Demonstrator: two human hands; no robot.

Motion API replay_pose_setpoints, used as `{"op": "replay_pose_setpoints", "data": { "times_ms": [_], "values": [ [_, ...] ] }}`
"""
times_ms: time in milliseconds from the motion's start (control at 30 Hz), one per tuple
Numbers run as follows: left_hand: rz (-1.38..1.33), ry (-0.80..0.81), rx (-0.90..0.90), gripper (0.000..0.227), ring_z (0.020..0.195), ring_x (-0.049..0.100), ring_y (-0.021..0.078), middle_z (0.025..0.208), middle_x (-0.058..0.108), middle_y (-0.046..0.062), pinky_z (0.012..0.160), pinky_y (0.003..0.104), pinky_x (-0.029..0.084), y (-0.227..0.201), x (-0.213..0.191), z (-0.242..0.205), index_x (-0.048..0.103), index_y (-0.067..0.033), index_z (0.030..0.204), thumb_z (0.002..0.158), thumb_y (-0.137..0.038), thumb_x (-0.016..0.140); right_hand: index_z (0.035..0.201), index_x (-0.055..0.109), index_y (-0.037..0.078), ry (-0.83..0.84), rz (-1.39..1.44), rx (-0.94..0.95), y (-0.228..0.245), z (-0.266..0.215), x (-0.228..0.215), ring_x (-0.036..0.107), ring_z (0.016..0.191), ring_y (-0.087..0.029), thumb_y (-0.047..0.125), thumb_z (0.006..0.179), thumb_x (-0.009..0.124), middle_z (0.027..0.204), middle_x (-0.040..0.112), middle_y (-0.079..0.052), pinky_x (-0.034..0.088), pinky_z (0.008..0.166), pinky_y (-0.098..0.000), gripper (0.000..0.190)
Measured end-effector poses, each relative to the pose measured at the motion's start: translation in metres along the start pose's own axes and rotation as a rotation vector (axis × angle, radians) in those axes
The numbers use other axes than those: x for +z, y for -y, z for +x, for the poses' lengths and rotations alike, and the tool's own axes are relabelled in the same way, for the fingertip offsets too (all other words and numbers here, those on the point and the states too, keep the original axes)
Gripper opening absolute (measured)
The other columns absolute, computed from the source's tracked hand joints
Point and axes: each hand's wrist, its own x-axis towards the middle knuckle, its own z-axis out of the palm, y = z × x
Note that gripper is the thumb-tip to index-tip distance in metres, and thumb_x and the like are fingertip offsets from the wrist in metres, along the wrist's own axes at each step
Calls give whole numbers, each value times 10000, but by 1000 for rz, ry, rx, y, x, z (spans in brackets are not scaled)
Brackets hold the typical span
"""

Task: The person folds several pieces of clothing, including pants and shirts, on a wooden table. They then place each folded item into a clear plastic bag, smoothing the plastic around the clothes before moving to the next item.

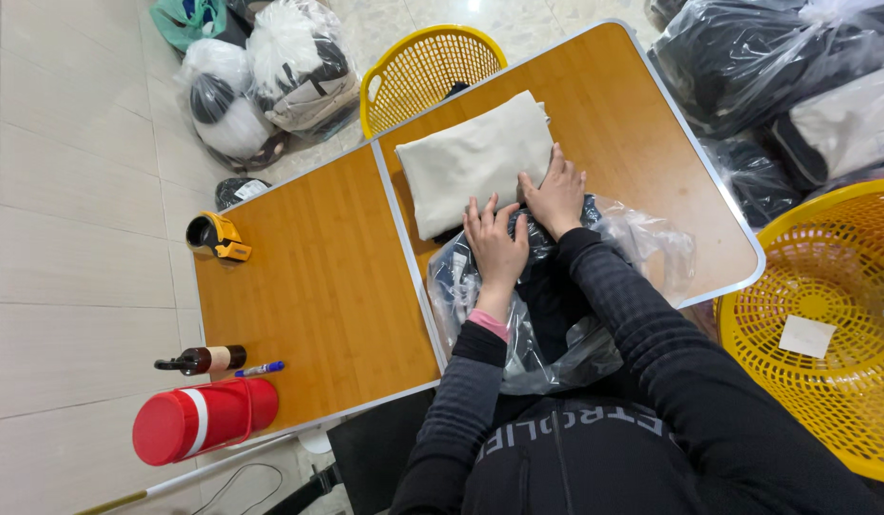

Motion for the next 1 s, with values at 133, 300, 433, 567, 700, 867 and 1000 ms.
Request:
{"op": "replay_pose_setpoints", "data": {
  "times_ms": [133, 300, 433, 567, 700, 867, 1000],
  "values": [
    [-1, -1, -3, 262, 1508, 329, 408, 1434, 605, 140, 1260, 576, 191, -1, 1, 1, 751, -120, 1136, 931, -274, 692, 1565, 303, 10, -5, -19, -7, 1, 0, -2, 486, 1337, -420, 527, 900, 704, 1387, 541, -276, 238, 1187, -588, 932],
    [8, 6, -3, 272, 1507, 328, 409, 1432, 600, 145, 1254, 588, 189, 1, 1, -1, 748, -118, 1144, 936, -283, 690, 1570, 312, 8, 0, 10, -5, 1, -1, -4, 500, 1329, -423, 507, 906, 708, 1386, 552, -274, 249, 1197, -594, 921],
    [6, 9, -6, 269, 1502, 330, 409, 1430, 603, 140, 1251, 590, 193, 1, 2, -1, 749, -124, 1142, 937, -287, 689, 1558, 319, 10, -31, 16, -17, 1, 0, -3, 493, 1328, -429, 507, 890, 726, 1390, 545, -280, 257, 1174, -593, 927],
    [13, -1, 2, 266, 1499, 336, 408, 1430, 606, 137, 1251, 588, 200, 2, 2, 0, 746, -122, 1143, 940, -285, 688, 1558, 324, 16, -31, 25, -4, 2, 0, -2, 494, 1336, -420, 510, 883, 729, 1392, 549, -271, 258, 1182, -591, 929],
    [12, -6, 9, 266, 1498, 338, 406, 1426, 606, 137, 1255, 591, 197, 2, 3, -1, 747, -123, 1143, 938, -284, 691, 1566, 321, 10, -16, 46, 7, 1, 1, -4, 486, 1351, -417, 516, 869, 739, 1405, 547, -270, 229, 1202, -588, 958],
    [12, -8, 13, 264, 1495, 344, 406, 1426, 605, 138, 1255, 583, 204, 2, 2, 0, 747, -125, 1138, 932, -282, 694, 1537, 321, -7, 46, 84, 92, -2, 9, -8, 463, 1384, -407, 556, 764, 786, 1438, 526, -280, 151, 1209, -595, 1063],
    [13, -14, 13, 265, 1487, 345, 414, 1419, 605, 144, 1244, 589, 199, 1, 3, 0, 749, -120, 1132, 925, -278, 699, 1550, 308, -18, 50, 48, 90, -3, 10, -6, 452, 1386, -437, 579, 785, 766, 1448, 522, -293, 107, 1215, -610, 1073]
  ]
}}
